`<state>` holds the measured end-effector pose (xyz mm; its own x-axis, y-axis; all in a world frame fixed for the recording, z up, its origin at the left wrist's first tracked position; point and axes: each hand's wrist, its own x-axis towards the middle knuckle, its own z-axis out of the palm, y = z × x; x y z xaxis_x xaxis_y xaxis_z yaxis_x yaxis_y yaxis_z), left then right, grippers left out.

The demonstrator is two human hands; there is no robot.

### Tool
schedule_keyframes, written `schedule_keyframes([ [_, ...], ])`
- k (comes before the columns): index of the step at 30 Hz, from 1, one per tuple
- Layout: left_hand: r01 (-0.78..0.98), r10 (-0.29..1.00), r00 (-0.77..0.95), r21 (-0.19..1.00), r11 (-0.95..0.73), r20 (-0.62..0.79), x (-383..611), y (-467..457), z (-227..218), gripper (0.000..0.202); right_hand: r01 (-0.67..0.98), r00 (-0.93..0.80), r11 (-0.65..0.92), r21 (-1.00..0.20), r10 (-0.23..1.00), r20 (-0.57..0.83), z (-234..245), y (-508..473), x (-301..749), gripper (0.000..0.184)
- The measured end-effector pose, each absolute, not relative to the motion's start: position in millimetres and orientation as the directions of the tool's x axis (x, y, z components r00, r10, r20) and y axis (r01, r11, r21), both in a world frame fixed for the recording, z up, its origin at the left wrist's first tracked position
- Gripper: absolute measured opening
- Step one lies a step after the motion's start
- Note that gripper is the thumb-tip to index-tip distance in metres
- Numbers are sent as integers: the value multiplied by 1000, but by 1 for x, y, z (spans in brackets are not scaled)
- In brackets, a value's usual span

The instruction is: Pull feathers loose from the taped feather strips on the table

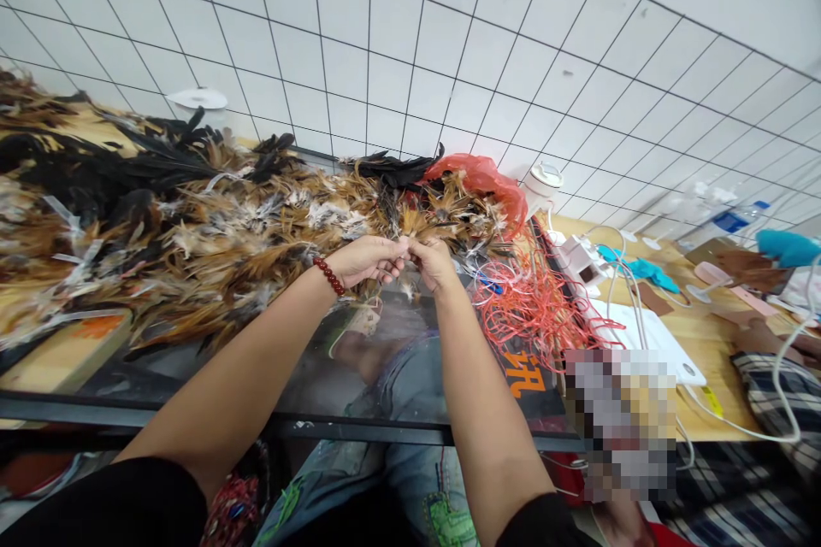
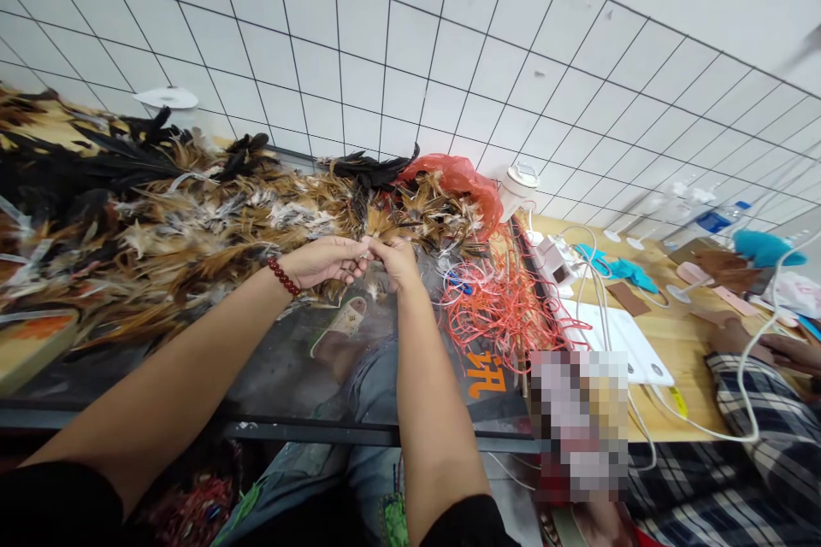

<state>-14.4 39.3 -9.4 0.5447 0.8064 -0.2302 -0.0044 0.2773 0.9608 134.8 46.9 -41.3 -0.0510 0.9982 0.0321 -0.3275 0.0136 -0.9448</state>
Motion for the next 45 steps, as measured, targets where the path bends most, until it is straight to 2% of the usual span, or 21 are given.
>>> schedule_keyframes([
  [2, 129, 878, 450, 985, 118, -164, -11, 40, -13, 19, -308, -70, -8, -951, 997, 15, -40, 47, 134, 34],
  [5, 320, 947, 320, 937, -140, 32, -7, 41, -17, 21, -309, -83, -18, -951, 997, 9, -37, 47, 134, 35],
  [7, 327, 963, 238, 923, -204, 128, -6, 42, -16, 21, -344, -8, 38, -938, 999, 43, -35, 49, 135, 33],
  [9, 205, 986, 103, 967, -153, 134, -7, 43, -13, 21, -305, 95, 123, -944, 991, 99, -35, 50, 138, 27],
  [11, -13, 997, -33, 997, -77, 76, -9, 44, -9, 22, -117, 128, 169, -979, 980, 154, -35, 51, 142, 23],
  [13, -218, 992, -122, 975, -39, 12, -11, 45, -5, 23, 199, 76, 158, -967, 981, 176, -36, 50, 144, 18],
  [16, -379, 984, -165, 925, -8, -59, -13, 47, -3, 24, 646, -1, 79, -759, 995, 103, -38, 45, 144, 16],
  [18, -414, 983, -168, 910, -1, -75, -13, 47, -3, 24, 782, -23, 52, -622, 998, 54, -39, 42, 142, 12],
  [19, -419, 984, -164, 908, 0, -75, -13, 48, -4, 23, 800, -35, 53, -598, 998, 43, -39, 42, 142, 9],
  [22, -399, 988, -144, 917, -10, -52, -13, 48, -8, 20, 744, -39, 90, -662, 995, 91, -39, 43, 143, 8],
  [25, -309, 990, -140, 951, -28, -16, -10, 49, -13, 18, 570, -43, 155, -807, 986, 159, -36, 44, 144, 8],
  [28, -147, 990, -129, 987, -68, 49, -8, 50, -19, 17, 336, -115, 184, -924, 981, 154, -32, 43, 141, 6],
  [31, 53, 989, -89, 992, -115, 120, -7, 51, -23, 16, 226, -145, 164, -960, 980, 133, -30, 41, 138, 7],
  [37, 367, 970, 60, 899, -239, 234, -9, 48, -27, 24, 190, -87, 120, -975, 991, 105, -27, 41, 138, 14],
  [45, 399, 974, 166, 893, -209, 154, -7, 45, -27, 27, 256, -5, 177, -950, 983, 181, -29, 43, 141, 17],
])
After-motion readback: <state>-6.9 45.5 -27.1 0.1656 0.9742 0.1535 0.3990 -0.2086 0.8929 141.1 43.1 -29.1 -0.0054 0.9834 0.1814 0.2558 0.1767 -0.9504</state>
